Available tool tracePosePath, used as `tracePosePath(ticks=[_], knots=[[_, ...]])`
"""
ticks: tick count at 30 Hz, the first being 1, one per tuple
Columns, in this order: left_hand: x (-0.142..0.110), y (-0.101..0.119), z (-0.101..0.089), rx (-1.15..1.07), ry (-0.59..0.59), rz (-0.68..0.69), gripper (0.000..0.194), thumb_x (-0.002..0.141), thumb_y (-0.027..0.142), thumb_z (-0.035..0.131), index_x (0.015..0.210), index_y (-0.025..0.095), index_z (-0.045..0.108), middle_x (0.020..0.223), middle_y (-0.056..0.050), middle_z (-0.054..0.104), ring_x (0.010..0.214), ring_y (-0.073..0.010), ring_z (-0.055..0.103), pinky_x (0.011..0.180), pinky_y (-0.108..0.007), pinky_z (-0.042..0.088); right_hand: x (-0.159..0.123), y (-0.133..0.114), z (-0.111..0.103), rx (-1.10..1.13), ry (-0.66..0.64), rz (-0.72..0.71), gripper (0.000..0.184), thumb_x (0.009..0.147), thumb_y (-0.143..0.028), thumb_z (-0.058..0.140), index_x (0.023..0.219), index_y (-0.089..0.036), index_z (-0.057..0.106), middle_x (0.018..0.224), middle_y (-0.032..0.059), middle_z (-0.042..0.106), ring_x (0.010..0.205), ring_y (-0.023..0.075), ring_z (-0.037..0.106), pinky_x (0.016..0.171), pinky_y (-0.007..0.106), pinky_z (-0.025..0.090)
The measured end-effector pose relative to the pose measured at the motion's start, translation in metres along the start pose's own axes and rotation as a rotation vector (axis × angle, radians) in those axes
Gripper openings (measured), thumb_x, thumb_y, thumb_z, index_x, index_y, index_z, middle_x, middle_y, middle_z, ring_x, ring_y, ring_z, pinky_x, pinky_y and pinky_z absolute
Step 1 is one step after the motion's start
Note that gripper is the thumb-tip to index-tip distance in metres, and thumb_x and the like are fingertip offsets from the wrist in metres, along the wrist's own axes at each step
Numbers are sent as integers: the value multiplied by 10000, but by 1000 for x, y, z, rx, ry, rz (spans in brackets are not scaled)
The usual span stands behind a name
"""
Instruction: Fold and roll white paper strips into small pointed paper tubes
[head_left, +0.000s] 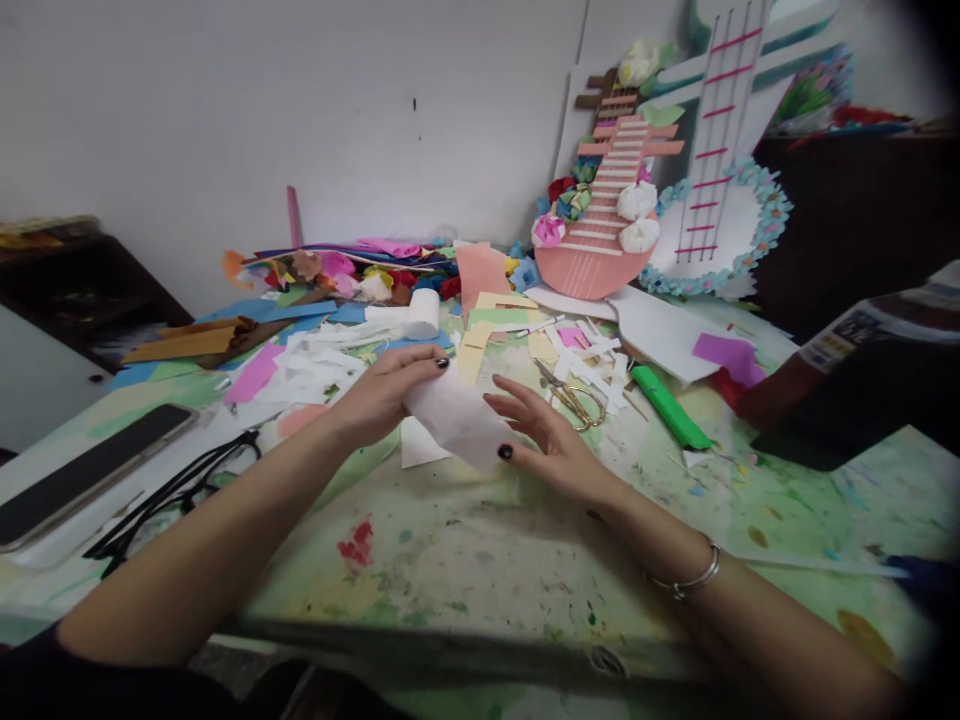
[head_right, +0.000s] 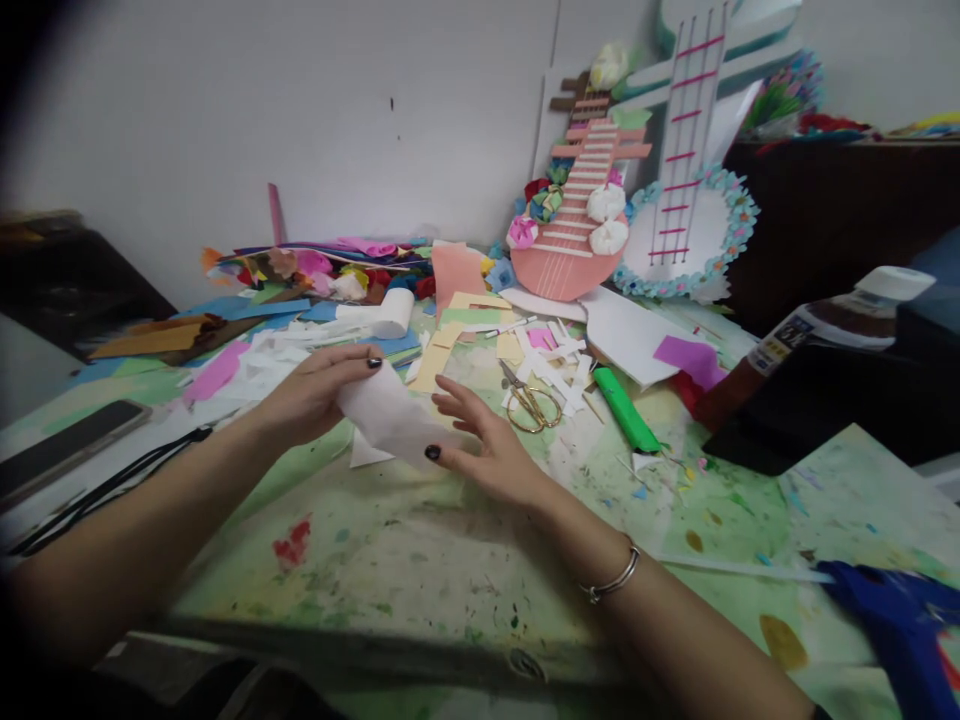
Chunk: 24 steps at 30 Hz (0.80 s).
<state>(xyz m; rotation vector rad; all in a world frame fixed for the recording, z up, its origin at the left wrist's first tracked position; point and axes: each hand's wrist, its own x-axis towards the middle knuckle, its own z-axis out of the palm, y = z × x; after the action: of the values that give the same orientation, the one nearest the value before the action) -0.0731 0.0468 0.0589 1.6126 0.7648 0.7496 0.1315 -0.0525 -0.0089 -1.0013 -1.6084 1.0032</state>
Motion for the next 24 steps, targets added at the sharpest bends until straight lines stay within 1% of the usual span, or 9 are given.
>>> tracePosePath(ticks=[3,7,10,13,14,18,20,22,24], knots=[[19,-6,16,83,-135,-50,252,801,418,573,796,174,509,572,33,498,443,-97,490,385,-203,397,-2,-6,-2,153,-4,135,811,809,-292,682,1493,-312,247,924,27,719,758,179,689,611,289,547],[39,-28,23,263,51,46,272,794,392,582,930,167,509,746,-20,555,580,-130,536,459,-249,457,0,-6,-7,173,131,260,700,776,-191,649,1417,-282,381,554,-80,567,437,108,522,394,194,355],[31,-44,26,461,93,316,394,765,425,678,1028,190,503,1081,-96,573,976,-224,575,765,-368,527,3,0,-8,233,201,390,482,769,-149,581,1238,-228,506,561,-62,568,444,107,522,417,204,385],[8,-55,32,687,-231,696,628,703,511,761,1162,187,480,1218,-149,544,1157,-290,502,968,-474,448,4,7,-5,306,242,488,353,743,-122,553,1083,-215,541,552,-70,534,455,106,518,455,216,439],[0,-57,35,751,-270,756,632,707,509,763,1168,181,481,1238,-161,539,1169,-299,488,985,-485,432,4,8,-4,321,243,498,344,739,-120,552,1069,-218,541,551,-73,527,457,105,517,458,214,445],[-16,-63,42,939,-252,935,72,870,170,557,940,183,565,1028,-101,650,1037,-246,559,888,-416,458,2,5,-11,335,112,509,231,809,-212,569,1040,-219,568,640,-39,589,553,113,581,530,242,521],[-16,-64,41,963,-250,1001,98,874,106,523,875,184,582,947,-72,679,973,-224,591,831,-383,464,0,1,-22,265,-49,466,259,793,-283,648,1040,-216,605,741,-15,643,649,121,614,605,261,547],[-15,-65,38,965,-254,1041,91,882,108,536,868,175,595,898,-63,693,930,-217,607,790,-368,466,-2,-3,-34,145,-182,405,456,674,-211,764,1104,-230,615,818,-14,679,733,133,637,668,265,541],[-14,-65,35,970,-256,1029,95,895,114,532,869,167,606,877,-66,698,914,-215,613,778,-364,469,-4,-6,-43,-57,-241,334,471,662,-159,764,1114,-240,656,861,-5,682,754,142,630,681,274,527]])
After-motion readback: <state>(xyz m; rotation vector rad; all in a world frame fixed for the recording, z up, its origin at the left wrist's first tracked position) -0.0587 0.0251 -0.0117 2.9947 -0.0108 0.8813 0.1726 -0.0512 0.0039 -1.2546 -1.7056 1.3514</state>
